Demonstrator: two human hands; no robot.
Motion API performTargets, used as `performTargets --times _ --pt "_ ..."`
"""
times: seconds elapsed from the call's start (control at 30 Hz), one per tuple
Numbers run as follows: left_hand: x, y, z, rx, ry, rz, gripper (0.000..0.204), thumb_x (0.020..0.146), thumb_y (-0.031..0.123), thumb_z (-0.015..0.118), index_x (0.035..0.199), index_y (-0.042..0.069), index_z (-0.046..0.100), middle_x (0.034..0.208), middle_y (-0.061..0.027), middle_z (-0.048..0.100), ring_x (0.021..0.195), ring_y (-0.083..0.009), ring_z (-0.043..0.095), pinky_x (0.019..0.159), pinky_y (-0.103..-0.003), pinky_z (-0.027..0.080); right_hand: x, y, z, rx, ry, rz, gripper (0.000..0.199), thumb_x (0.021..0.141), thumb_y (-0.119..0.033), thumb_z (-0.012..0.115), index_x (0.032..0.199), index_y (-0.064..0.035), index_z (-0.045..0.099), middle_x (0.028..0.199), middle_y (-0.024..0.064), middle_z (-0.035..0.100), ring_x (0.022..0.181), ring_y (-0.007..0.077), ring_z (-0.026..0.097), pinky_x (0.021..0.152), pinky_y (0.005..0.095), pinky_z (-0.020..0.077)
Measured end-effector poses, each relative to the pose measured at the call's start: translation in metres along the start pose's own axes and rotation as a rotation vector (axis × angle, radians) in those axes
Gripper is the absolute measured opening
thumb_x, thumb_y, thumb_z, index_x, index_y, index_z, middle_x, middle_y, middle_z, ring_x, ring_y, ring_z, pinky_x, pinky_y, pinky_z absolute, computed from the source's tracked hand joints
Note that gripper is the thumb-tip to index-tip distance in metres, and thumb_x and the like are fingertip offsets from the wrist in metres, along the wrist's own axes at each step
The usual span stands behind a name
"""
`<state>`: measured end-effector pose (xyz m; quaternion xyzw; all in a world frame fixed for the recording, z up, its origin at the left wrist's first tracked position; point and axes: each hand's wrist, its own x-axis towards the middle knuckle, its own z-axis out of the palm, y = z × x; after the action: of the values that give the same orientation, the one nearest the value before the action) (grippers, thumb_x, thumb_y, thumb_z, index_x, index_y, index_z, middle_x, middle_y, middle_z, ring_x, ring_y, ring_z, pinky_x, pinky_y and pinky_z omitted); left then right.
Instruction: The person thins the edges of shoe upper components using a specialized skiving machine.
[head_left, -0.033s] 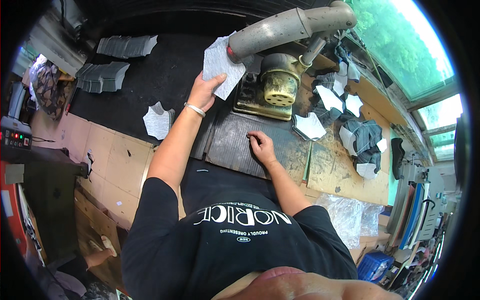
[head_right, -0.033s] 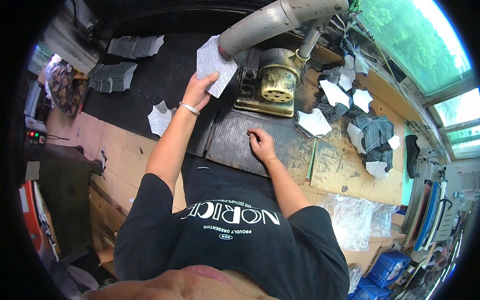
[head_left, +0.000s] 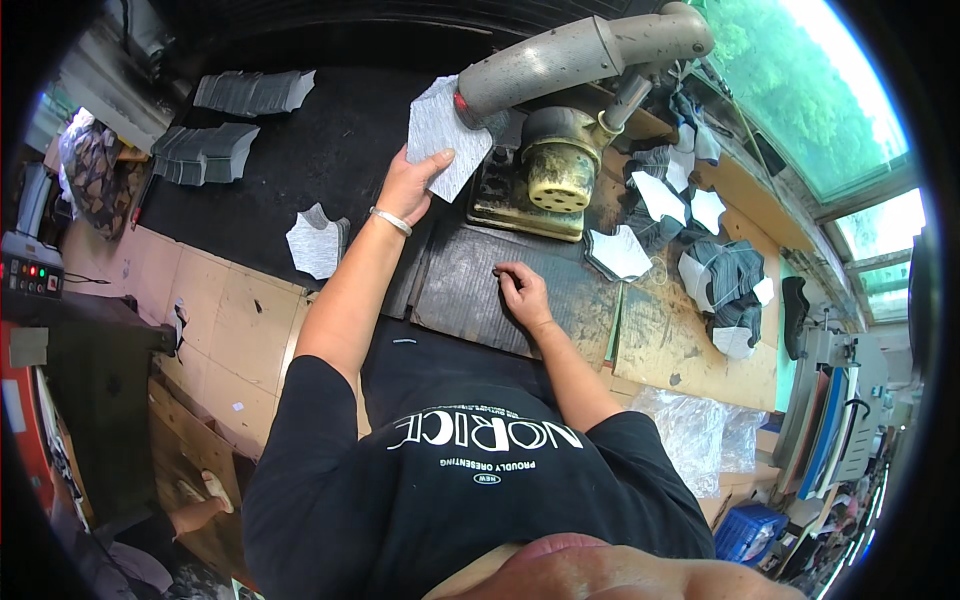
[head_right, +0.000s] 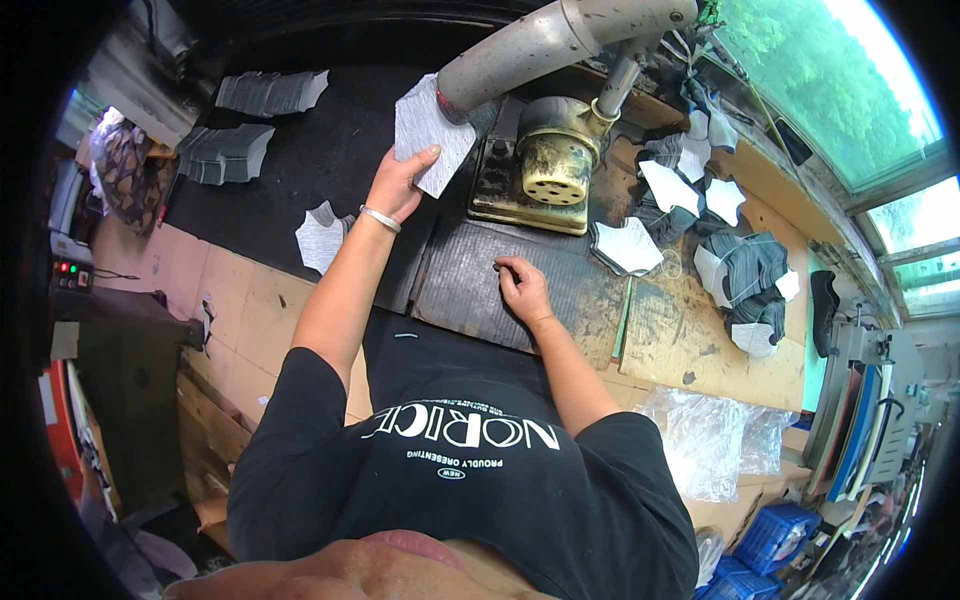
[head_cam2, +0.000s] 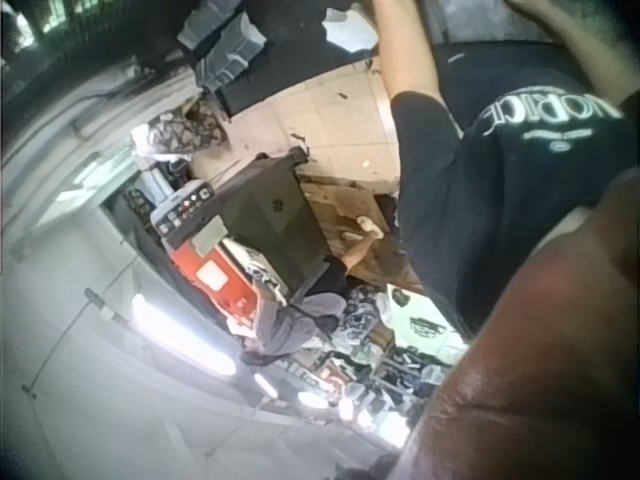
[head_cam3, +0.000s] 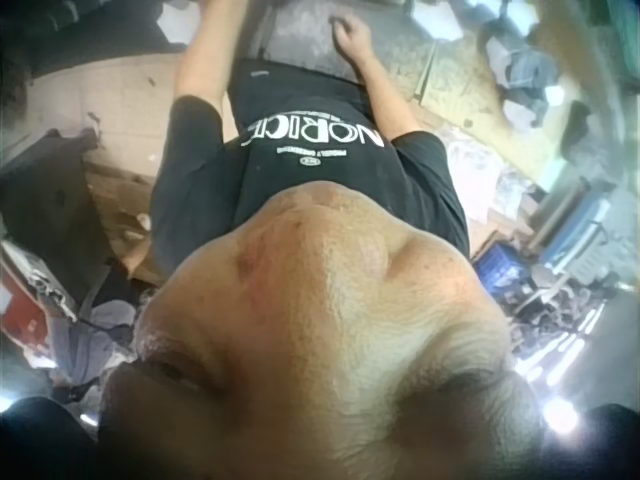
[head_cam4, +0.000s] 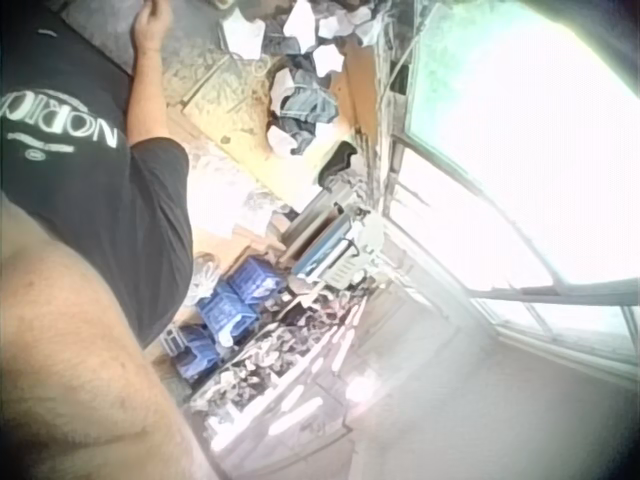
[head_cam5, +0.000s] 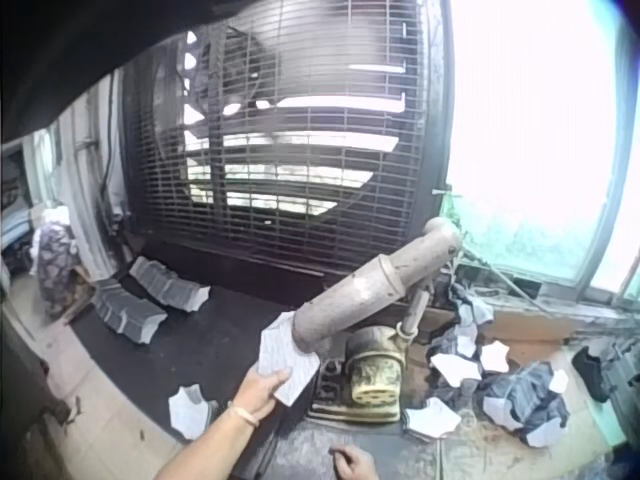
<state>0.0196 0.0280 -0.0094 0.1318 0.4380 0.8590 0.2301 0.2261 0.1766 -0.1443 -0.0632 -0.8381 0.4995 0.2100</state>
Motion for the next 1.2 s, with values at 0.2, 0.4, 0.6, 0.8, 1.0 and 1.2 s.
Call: performTargets --times 0.2,0.4,0.6,0.8,1.0,1.2 --pt "-0.012 -0.009 0.003 -0.039 0.016 -0.070 0.045 0.081 0.000 0.066 0.122 -0.004 0.049 0.115 -0.0119 0.061 0.106 -0.0207 0.059 0.094 -0.034 0.046 0.000 -0.001 0.000 0.001 0.002 0.004 0.012 0.083 -0.003 0.058 0.093 -0.0018 0.065 0.088 0.0141 0.066 0.081 0.0268 0.066 0.073 0.0311 0.0510" --pt "-0.005 -0.007 -0.006 -0.060 0.015 -0.001 0.045 0.081 -0.001 0.066 0.122 -0.004 0.049 0.116 -0.0111 0.060 0.107 -0.0206 0.059 0.096 -0.034 0.044 0.000 0.001 0.001 0.015 0.008 -0.011 0.013 0.083 -0.002 0.058 0.093 -0.0018 0.065 0.088 0.0140 0.066 0.082 0.0269 0.066 0.074 0.0309 0.0511" --pt "0.003 0.009 -0.006 -0.007 0.036 0.053 0.046 0.080 0.001 0.067 0.123 -0.003 0.049 0.116 -0.0112 0.060 0.106 -0.0207 0.059 0.095 -0.034 0.044 -0.001 -0.002 -0.001 -0.011 0.018 -0.005 0.013 0.083 -0.002 0.058 0.093 -0.0022 0.065 0.088 0.0143 0.067 0.082 0.0282 0.066 0.074 0.0315 0.0512" --pt "-0.009 0.002 -0.003 -0.013 0.018 0.032 0.050 0.081 0.002 0.068 0.126 -0.003 0.046 0.119 -0.0106 0.058 0.109 -0.0203 0.057 0.097 -0.034 0.043 -0.001 -0.002 -0.001 -0.016 0.019 -0.010 0.012 0.083 -0.003 0.057 0.093 -0.0022 0.065 0.088 0.0143 0.067 0.082 0.0287 0.066 0.074 0.0320 0.0512" --pt "-0.022 -0.012 -0.006 -0.052 0.014 -0.036 0.051 0.081 0.000 0.067 0.127 -0.002 0.045 0.119 -0.0104 0.058 0.110 -0.0206 0.056 0.098 -0.034 0.043 0.000 0.000 0.001 -0.002 0.018 -0.018 0.012 0.083 -0.003 0.058 0.093 -0.0019 0.064 0.087 0.0144 0.067 0.082 0.0290 0.066 0.074 0.0321 0.0512" --pt "-0.018 -0.007 -0.009 -0.061 0.022 0.028 0.050 0.081 0.000 0.067 0.126 -0.002 0.046 0.118 -0.0101 0.059 0.110 -0.0208 0.056 0.099 -0.035 0.042 0.000 0.001 0.000 -0.006 0.011 -0.018 0.013 0.083 -0.003 0.057 0.093 -0.0019 0.064 0.088 0.0144 0.066 0.083 0.0288 0.066 0.074 0.0323 0.0511"
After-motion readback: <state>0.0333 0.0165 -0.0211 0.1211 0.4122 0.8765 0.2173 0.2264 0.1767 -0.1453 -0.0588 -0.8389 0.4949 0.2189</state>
